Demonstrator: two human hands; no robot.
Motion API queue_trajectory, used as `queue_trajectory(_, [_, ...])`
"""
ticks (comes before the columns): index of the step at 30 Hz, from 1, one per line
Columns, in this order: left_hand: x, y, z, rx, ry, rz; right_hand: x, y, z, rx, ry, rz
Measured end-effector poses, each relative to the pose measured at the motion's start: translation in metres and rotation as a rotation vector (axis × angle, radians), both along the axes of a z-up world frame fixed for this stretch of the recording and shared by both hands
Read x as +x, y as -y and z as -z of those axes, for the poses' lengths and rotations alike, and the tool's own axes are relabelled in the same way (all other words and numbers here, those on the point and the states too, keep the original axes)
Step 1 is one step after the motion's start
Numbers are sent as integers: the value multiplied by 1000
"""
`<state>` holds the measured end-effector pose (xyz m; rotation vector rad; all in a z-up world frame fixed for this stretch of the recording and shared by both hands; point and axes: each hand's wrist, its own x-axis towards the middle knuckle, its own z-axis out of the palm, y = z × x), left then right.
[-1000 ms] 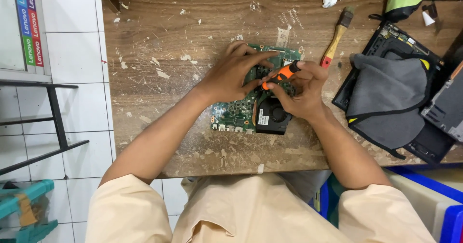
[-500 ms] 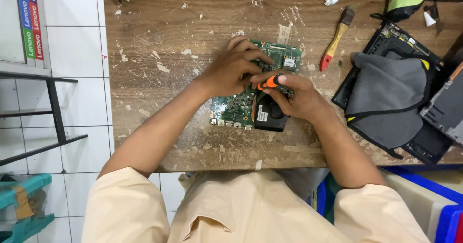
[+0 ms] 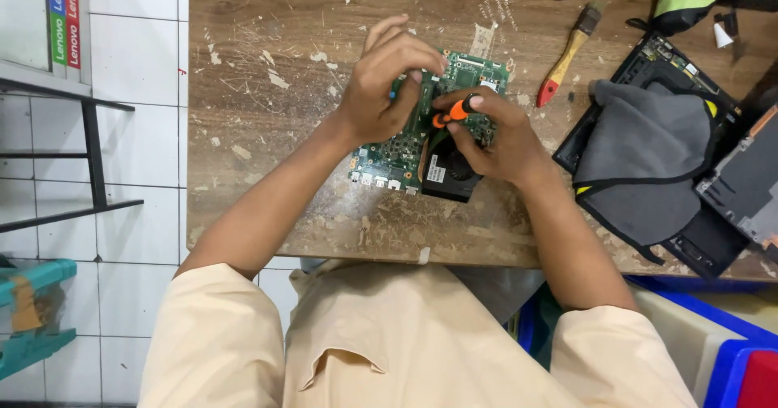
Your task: Using a screwdriver to remove or install screws on a laptop motherboard at a repair bench.
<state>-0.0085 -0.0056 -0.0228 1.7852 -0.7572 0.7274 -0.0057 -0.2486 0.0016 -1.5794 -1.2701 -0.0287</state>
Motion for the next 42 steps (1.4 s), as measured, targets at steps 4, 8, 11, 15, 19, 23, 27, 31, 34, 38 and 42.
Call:
queue_trajectory(4, [-19, 9, -35, -12, 114, 9, 4, 17, 29, -36, 22, 80])
queue_trajectory(8, [-28, 15, -43, 66, 170, 38, 1, 20, 38, -112, -11, 169])
queue_trajectory(11, [-27, 16, -38, 62, 179, 21, -2, 14, 27, -137, 45, 171])
queue_trajectory(15, [-26, 14, -37, 79, 54, 26, 0, 9, 13, -142, 100, 90])
queue_trajectory(19, [-27, 8, -37, 127, 3, 54, 1, 7, 13, -82, 118, 56])
queue_trajectory(23, [-32, 3, -36, 142, -34, 106, -1, 5, 12, -43, 53, 16])
queue_trajectory(27, [-34, 13, -34, 37, 9, 138, -7, 6, 24, -247, 60, 226])
queue_trajectory(31, [-32, 13, -34, 25, 48, 61, -5, 7, 31, -190, 267, 194])
queue_trajectory(34, [-32, 8, -35, 49, -14, 100, -6, 3, 18, -217, 136, 161])
queue_trajectory(38, [-35, 3, -34, 200, -120, 150, -2, 5, 24, -65, 38, 34])
queue_trajectory(42, [-40, 9, -37, 149, -105, 170, -2, 8, 27, -135, 127, 123])
